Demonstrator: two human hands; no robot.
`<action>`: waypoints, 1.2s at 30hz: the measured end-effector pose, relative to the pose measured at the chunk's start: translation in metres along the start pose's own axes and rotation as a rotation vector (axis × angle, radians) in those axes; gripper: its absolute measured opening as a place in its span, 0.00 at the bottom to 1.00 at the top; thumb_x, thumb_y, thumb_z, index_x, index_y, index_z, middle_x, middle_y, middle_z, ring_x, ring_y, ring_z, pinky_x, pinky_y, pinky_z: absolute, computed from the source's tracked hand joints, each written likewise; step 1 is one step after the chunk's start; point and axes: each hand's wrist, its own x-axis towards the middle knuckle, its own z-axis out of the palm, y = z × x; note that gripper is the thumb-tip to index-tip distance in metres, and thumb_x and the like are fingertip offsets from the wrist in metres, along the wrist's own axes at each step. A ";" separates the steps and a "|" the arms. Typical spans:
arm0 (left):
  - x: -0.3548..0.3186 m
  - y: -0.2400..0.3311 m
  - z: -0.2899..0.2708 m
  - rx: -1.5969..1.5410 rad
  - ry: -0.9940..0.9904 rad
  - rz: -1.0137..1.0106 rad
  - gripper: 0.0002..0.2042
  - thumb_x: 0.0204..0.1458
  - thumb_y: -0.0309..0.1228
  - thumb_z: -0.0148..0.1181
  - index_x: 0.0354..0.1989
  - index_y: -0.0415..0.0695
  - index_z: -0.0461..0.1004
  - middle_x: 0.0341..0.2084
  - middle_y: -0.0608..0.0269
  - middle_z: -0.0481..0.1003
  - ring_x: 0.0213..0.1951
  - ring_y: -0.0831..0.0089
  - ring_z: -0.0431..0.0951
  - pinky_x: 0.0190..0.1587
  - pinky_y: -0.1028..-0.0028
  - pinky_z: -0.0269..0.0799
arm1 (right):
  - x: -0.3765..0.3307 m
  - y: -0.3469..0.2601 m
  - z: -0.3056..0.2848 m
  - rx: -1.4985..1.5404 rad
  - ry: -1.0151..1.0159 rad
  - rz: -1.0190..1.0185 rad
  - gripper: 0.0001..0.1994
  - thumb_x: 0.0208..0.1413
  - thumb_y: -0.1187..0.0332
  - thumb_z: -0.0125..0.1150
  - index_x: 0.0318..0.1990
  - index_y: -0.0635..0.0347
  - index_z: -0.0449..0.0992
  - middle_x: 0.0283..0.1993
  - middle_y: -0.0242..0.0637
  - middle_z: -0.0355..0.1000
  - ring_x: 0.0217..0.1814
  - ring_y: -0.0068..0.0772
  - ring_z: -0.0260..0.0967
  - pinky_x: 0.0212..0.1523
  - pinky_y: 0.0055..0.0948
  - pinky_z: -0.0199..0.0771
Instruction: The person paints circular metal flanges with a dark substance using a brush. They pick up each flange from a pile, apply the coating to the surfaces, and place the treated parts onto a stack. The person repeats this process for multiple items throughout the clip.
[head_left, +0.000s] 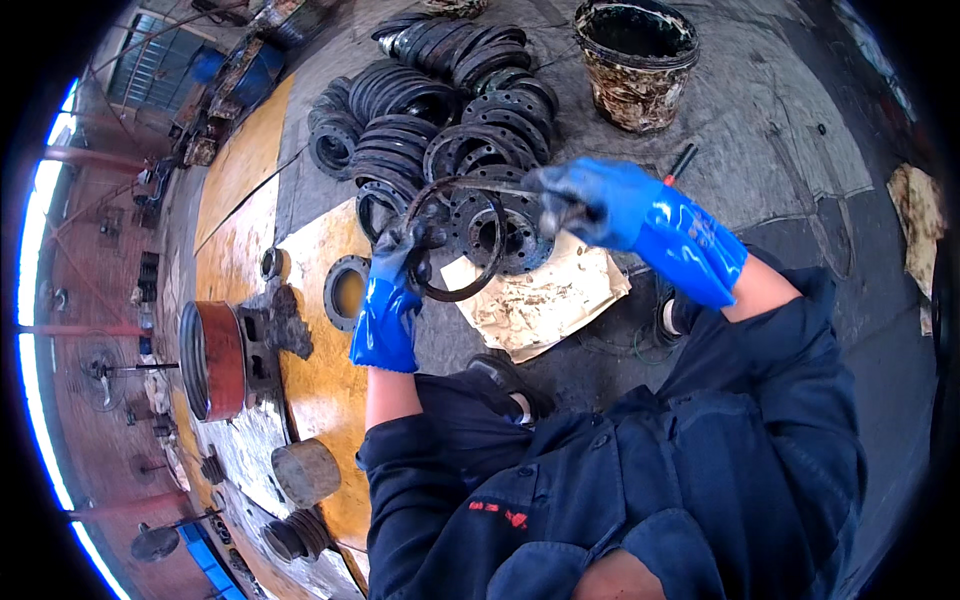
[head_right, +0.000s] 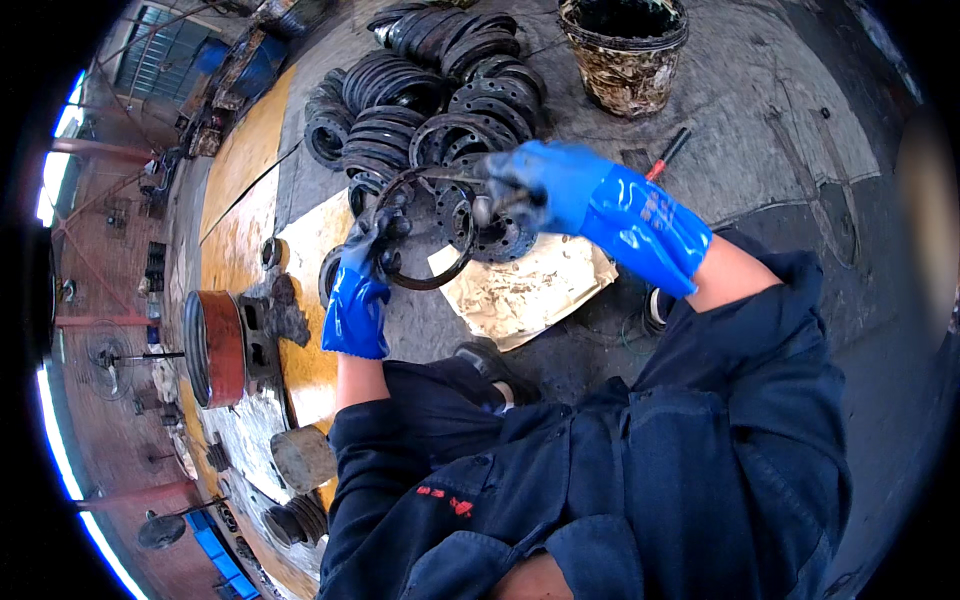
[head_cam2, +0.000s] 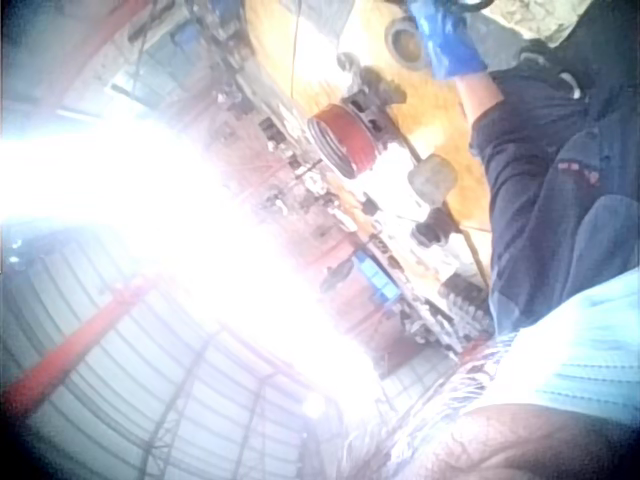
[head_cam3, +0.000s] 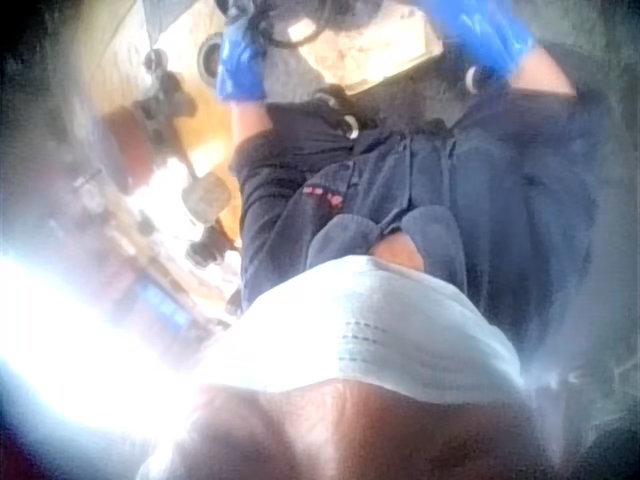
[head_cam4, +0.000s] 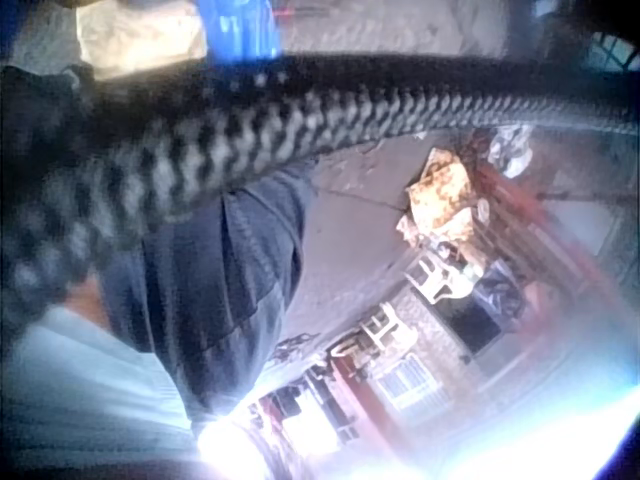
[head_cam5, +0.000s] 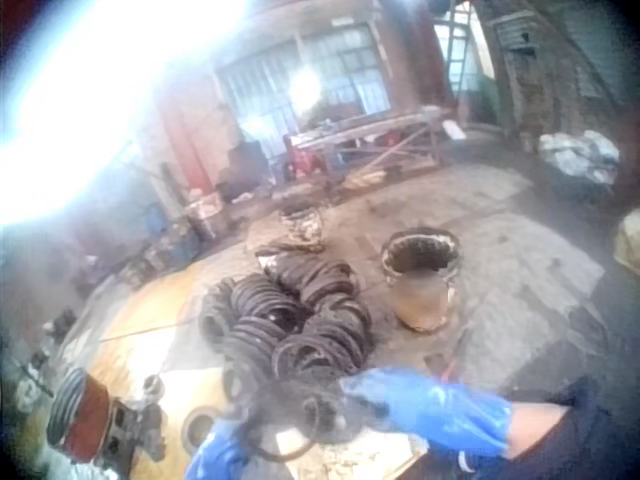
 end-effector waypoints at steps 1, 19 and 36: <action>-0.004 0.002 0.003 -0.063 0.022 -0.003 0.09 0.53 0.33 0.57 0.41 0.44 0.71 0.28 0.58 0.76 0.13 0.79 0.64 0.15 0.81 0.58 | 0.001 0.012 0.001 0.119 -0.015 0.021 0.19 0.50 0.73 0.60 0.52 0.53 0.71 0.37 0.36 0.73 0.33 0.34 0.72 0.38 0.31 0.73; -0.032 0.021 0.010 -0.488 -0.205 0.005 0.08 0.61 0.36 0.46 0.41 0.46 0.66 0.19 0.72 0.64 0.09 0.85 0.54 0.14 0.82 0.52 | -0.002 0.074 0.009 0.853 0.068 0.761 0.23 0.51 0.57 0.63 0.44 0.72 0.71 0.26 0.36 0.76 0.23 0.22 0.69 0.23 0.24 0.69; -0.043 0.026 0.013 -0.579 -0.364 0.189 0.07 0.62 0.33 0.44 0.34 0.46 0.65 0.21 0.74 0.64 0.17 0.88 0.61 0.23 0.85 0.57 | 0.002 0.046 0.016 1.201 -0.035 1.207 0.12 0.49 0.59 0.61 0.27 0.59 0.76 0.19 0.36 0.71 0.11 0.28 0.61 0.10 0.28 0.58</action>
